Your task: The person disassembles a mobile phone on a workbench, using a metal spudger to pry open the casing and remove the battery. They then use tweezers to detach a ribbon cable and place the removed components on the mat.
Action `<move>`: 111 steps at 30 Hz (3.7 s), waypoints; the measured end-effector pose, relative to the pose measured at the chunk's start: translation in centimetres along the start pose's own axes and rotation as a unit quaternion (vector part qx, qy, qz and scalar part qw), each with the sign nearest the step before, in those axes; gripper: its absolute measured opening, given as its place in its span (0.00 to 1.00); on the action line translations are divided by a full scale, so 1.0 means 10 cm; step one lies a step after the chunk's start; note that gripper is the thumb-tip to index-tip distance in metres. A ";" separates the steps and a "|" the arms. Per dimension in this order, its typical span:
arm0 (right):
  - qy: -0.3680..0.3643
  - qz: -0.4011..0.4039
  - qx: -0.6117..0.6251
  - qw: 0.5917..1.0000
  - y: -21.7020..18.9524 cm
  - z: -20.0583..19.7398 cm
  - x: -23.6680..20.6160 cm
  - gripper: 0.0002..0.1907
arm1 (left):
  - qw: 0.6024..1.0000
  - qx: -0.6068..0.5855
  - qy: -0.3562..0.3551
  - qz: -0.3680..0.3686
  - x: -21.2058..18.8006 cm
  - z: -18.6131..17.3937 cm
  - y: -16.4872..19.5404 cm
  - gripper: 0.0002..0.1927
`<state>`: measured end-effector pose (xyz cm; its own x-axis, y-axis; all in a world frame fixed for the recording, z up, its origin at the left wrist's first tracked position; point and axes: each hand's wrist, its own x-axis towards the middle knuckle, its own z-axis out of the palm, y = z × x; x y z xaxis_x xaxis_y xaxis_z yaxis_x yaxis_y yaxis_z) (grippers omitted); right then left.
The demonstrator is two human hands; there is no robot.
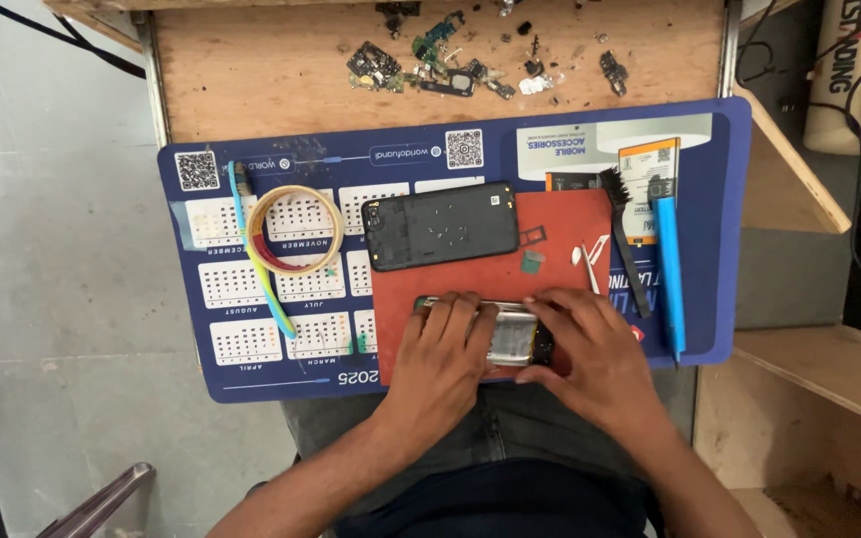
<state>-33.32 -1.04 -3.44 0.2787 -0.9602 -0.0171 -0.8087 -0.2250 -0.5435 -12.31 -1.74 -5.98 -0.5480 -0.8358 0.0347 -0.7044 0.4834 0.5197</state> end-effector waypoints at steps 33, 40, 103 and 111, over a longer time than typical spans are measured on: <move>0.032 0.003 -0.006 0.999 0.10 0.20 -0.11 0.33 | 0.951 -0.228 0.194 0.077 -0.63 -0.01 -0.15 0.06; 0.001 0.018 -0.044 0.999 -0.09 0.10 -0.07 0.38 | 0.683 -0.622 0.189 -0.332 -0.68 0.03 -0.07 0.11; -0.024 0.167 0.518 0.838 -0.09 0.60 -0.32 0.08 | 0.775 -0.564 0.100 -0.267 -0.43 -0.30 -0.08 0.09; -0.031 0.160 0.513 0.843 -0.07 0.68 -0.39 0.07 | 0.807 -0.547 0.009 -0.223 -0.39 -0.53 -0.38 0.10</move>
<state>-30.32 3.95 -8.73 0.1833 -0.9270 -0.3271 0.0164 0.3356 -0.9419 -5.14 -1.70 -3.55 -0.3360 -0.8717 -0.3566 -0.0046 -0.3771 0.9261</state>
